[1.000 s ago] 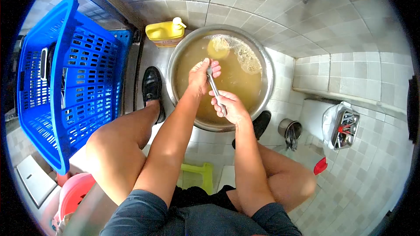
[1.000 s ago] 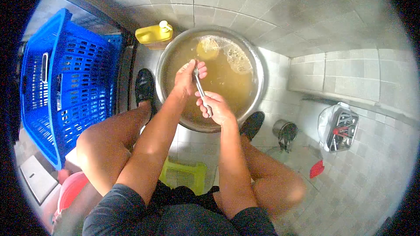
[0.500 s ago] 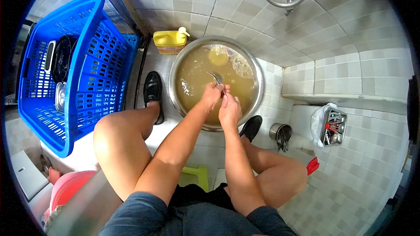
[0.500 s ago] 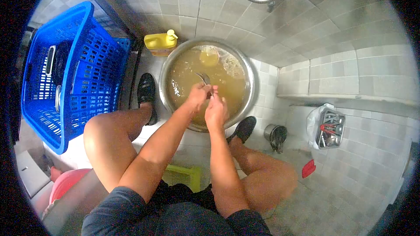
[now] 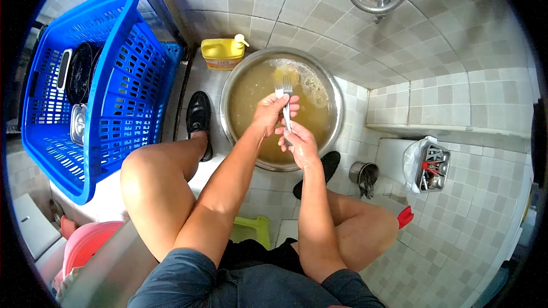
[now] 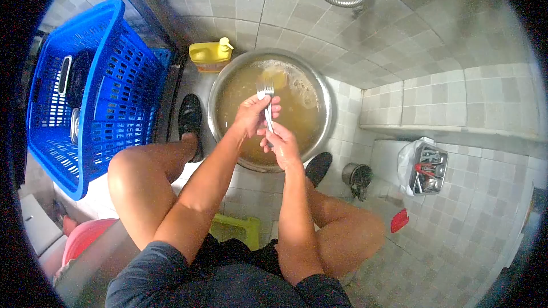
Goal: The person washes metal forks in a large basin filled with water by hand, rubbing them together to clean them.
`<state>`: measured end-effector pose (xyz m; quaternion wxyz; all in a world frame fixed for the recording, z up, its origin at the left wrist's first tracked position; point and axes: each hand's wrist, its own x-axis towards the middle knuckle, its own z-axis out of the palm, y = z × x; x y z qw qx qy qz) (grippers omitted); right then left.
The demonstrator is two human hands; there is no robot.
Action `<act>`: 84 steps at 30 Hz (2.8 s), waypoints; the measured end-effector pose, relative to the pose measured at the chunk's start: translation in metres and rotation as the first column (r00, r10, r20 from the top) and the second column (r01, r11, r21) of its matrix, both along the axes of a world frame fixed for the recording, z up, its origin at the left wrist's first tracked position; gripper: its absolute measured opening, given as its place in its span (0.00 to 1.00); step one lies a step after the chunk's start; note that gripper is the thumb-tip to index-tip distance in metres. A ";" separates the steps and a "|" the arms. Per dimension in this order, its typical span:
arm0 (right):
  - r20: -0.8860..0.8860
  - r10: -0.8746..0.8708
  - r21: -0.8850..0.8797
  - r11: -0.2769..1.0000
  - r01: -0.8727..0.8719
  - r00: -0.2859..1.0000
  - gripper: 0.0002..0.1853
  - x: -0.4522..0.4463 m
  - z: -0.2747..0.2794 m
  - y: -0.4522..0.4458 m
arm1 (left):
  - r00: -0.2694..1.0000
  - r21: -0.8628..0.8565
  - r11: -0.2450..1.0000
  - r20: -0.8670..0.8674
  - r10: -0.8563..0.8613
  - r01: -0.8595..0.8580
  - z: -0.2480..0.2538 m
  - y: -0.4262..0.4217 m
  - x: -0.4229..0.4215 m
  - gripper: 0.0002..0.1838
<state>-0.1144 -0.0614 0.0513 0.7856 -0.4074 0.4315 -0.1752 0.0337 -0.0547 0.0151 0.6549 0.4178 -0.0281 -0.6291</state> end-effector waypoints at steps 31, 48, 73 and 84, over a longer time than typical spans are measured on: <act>-0.233 -0.284 0.044 0.952 0.302 0.930 0.23 0.013 0.001 -0.019 | 0.838 -0.262 0.801 0.068 -0.541 0.538 0.006 0.001 0.006 0.20; -0.343 0.245 0.033 0.968 -0.249 0.907 0.13 0.006 -0.052 -0.004 | 0.958 0.507 0.858 -0.195 0.210 -0.085 -0.014 -0.012 0.010 0.34; -0.778 0.091 -0.363 0.741 -0.564 0.621 0.10 0.016 -0.161 -0.014 | 0.977 0.497 0.868 -0.181 0.112 -0.008 -0.194 0.024 0.010 0.11; -0.779 0.235 -0.228 0.758 -0.611 0.581 0.17 0.024 -0.117 -0.047 | 0.977 0.356 0.920 0.187 0.102 -0.164 -0.090 -0.008 0.002 0.04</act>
